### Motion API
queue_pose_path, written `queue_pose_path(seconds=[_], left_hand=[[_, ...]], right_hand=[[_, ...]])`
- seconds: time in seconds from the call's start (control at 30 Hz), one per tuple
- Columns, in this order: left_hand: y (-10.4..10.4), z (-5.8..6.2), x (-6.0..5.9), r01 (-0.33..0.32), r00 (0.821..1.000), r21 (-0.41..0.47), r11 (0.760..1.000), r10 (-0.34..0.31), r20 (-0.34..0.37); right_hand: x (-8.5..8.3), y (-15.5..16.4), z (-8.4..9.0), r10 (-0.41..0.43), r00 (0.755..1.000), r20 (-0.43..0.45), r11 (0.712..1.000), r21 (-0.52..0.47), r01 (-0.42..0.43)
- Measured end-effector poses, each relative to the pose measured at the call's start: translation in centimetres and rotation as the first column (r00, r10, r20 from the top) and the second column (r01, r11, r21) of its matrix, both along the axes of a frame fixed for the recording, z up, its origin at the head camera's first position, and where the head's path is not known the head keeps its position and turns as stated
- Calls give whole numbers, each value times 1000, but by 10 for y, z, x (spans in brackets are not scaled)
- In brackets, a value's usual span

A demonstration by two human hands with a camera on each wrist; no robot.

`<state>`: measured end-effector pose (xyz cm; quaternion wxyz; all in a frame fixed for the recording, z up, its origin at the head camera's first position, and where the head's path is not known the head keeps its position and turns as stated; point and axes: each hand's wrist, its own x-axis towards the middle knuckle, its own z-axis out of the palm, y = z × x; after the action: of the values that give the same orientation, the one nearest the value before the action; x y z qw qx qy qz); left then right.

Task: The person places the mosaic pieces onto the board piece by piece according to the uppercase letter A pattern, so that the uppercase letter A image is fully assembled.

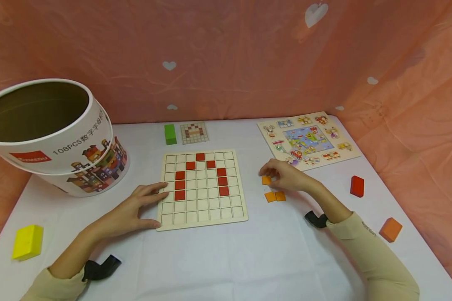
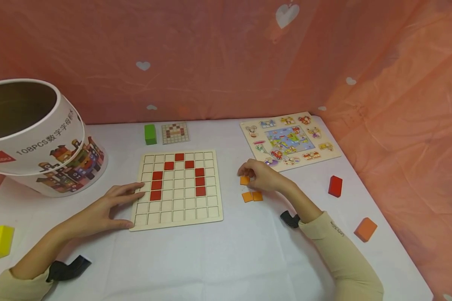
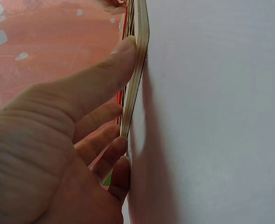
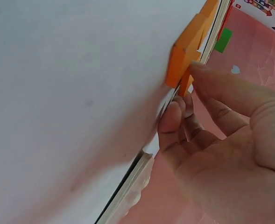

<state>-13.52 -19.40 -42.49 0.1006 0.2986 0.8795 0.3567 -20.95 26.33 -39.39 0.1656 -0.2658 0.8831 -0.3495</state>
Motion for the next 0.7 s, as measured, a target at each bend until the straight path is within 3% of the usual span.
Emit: queue_pose_path(seconds=[0.23,0.37,0.53,0.7], left_hand=[[0,-1,0,-3,1000,-4,1000,3,4],[-1,-1,-1,-6,1000,-6,1000,6,9],[-1,0,0,-6,1000,-5,1000,6,12],[1,1,-1,-4,1000,0,1000,4,16]], right_hand=[[-7,-4,3,56,998,26,998,-2,-56],[-17,-17,10,73,997,0,997,-40,-73],[-29,-57,19,74,997,-4,987,-146,-74],[-36,-110,23,183,981,59,963,-210,-167]])
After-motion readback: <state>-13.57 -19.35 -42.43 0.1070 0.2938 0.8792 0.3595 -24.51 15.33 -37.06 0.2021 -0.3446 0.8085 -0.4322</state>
